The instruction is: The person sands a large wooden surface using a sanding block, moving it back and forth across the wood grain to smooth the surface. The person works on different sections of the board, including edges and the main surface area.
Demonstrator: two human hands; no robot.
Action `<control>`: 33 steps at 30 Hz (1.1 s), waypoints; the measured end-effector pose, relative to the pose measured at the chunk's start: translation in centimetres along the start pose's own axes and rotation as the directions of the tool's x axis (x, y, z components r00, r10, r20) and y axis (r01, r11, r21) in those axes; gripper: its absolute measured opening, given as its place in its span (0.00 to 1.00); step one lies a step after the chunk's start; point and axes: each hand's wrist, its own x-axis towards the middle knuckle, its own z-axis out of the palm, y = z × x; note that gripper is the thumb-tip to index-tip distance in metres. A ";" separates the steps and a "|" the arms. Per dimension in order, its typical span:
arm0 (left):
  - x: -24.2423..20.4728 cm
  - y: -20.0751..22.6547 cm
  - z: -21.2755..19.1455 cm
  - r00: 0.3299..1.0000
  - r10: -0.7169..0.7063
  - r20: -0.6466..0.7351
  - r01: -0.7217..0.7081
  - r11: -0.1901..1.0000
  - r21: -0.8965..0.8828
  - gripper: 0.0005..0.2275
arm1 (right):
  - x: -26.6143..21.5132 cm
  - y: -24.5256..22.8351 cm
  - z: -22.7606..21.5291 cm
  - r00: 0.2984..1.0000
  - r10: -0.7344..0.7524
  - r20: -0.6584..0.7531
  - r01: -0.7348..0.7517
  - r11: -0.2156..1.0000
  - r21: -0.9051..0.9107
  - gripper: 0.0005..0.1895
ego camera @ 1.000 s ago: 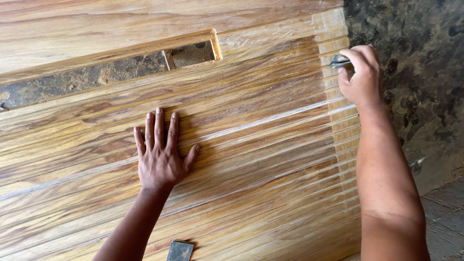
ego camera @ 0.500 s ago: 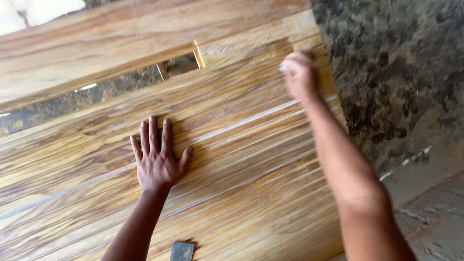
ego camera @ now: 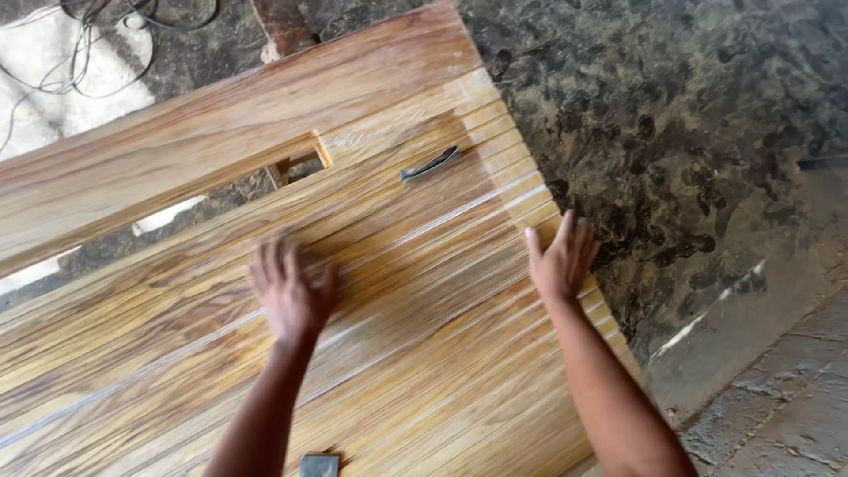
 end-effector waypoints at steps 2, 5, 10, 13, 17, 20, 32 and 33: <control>3.5 4.9 1.9 0.994 0.111 -0.020 -0.113 0.979 -0.167 0.34 | -0.7 1.2 1.1 0.999 0.009 0.038 -0.008 1.000 -0.016 0.45; 9.9 11.7 5.0 0.982 0.188 0.005 -0.180 0.950 -0.253 0.41 | -1.3 0.9 2.6 0.992 0.050 0.117 -0.058 0.996 0.063 0.46; 15.8 16.7 7.2 0.936 0.310 0.165 -0.269 0.935 -0.232 0.24 | -0.6 0.8 0.6 0.989 0.030 0.144 -0.031 0.999 0.005 0.45; 18.5 16.4 8.1 0.893 0.420 0.162 -0.358 0.880 -0.311 0.12 | 0.1 -0.1 0.5 0.984 0.019 0.175 -0.020 1.000 0.005 0.46; 18.1 16.4 11.4 0.843 0.499 0.200 -0.409 0.837 -0.363 0.09 | -1.5 0.8 0.9 0.995 -0.024 0.097 0.026 0.999 -0.019 0.45; 19.8 20.2 14.3 0.781 0.622 -0.059 -0.600 0.721 -0.346 0.13 | -0.9 0.6 1.3 0.995 -0.034 0.089 0.037 0.999 -0.023 0.45; 18.4 18.7 15.7 0.755 0.653 0.052 -0.615 0.734 -0.288 0.11 | -2.2 -0.3 -0.3 0.990 0.010 0.142 -0.007 1.000 -0.021 0.46; 18.8 18.8 16.0 0.771 0.635 0.047 -0.595 0.744 -0.304 0.12 | -1.9 -0.4 0.3 0.989 0.017 0.146 -0.014 1.000 -0.024 0.46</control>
